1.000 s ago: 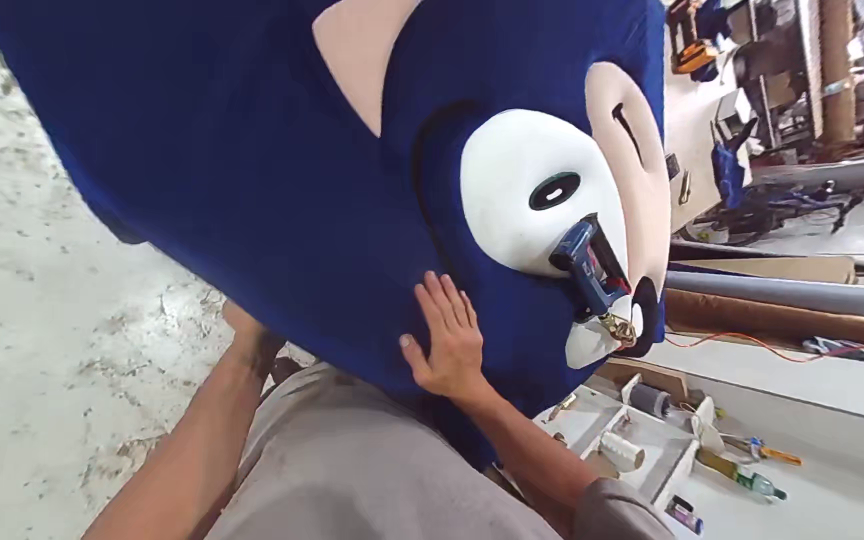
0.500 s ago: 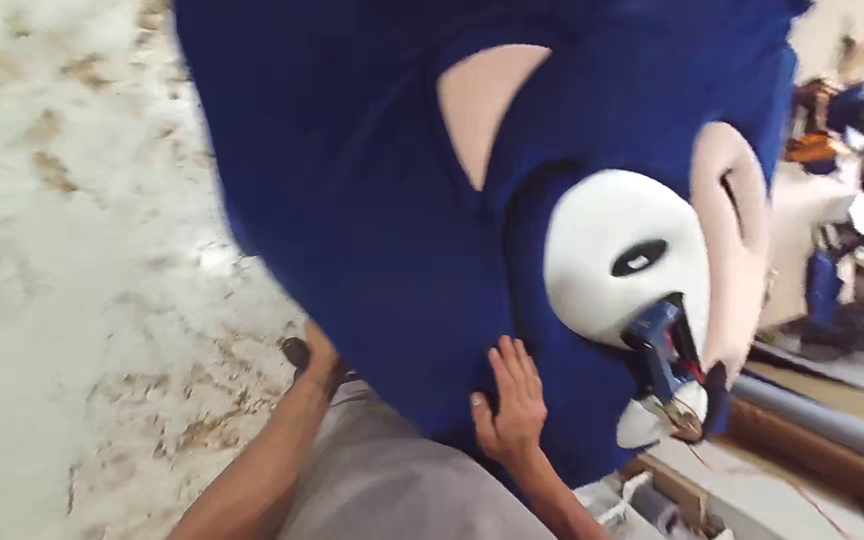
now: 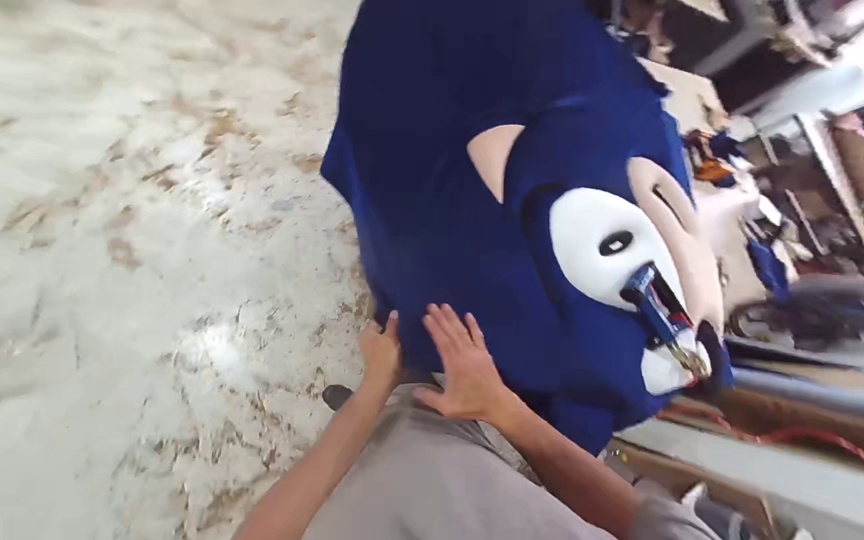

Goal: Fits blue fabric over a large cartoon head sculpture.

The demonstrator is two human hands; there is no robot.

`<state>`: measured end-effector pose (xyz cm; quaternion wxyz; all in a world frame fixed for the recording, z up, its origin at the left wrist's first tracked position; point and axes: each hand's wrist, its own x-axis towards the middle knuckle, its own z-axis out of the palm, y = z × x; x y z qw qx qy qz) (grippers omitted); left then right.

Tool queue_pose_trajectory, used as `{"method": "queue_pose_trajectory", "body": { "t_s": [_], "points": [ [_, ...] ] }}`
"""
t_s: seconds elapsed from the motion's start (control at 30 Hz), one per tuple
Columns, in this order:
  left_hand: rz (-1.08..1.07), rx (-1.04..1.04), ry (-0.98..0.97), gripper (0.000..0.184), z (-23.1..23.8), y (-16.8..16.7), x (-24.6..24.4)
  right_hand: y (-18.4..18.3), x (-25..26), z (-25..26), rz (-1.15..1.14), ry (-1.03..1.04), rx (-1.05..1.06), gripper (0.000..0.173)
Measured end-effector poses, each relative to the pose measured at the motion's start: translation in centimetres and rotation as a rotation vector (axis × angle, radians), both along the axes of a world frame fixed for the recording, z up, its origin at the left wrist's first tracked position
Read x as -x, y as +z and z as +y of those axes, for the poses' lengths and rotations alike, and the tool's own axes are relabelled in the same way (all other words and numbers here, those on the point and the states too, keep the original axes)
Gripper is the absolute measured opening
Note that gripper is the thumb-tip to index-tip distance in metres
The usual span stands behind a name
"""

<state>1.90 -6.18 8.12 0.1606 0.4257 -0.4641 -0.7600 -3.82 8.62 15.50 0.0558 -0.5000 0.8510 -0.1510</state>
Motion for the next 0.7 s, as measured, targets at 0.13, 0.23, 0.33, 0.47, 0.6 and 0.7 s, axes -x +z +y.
{"method": "queue_pose_trajectory", "body": {
  "t_s": [0.13, 0.23, 0.33, 0.47, 0.6, 0.7],
  "points": [
    [0.077, 0.231, -0.105, 0.031, -2.0, 2.9, -3.4, -2.5, -1.7, -3.9, 0.269, -0.243, -0.004, 0.117],
    [0.148, 0.486, -0.256, 0.032, -3.3, 5.5, -4.4, -2.6, -1.1, -5.7, 0.338, -0.374, 0.047, 0.070],
    [0.244, 0.625, -0.534, 0.032, -5.7, 7.0, -4.1, -2.7, 0.7, -6.1, 0.256, -0.475, 0.319, 0.032],
    [0.546, 1.234, -0.637, 0.024, -11.5, 9.5, -3.2, -0.8, 1.1, -7.6, 0.097, -0.866, 0.598, 0.026],
    [0.602, 1.761, -0.848, 0.078, -13.5, 12.1, 5.0, 1.1, 0.2, -9.1, 0.083, -1.091, 0.586, 0.030],
    [0.685, 1.730, -1.300, 0.108, -11.5, 8.9, 13.9, 1.9, -0.5, -9.8, 0.143, -1.212, 0.577, 0.030]
  ]
}}
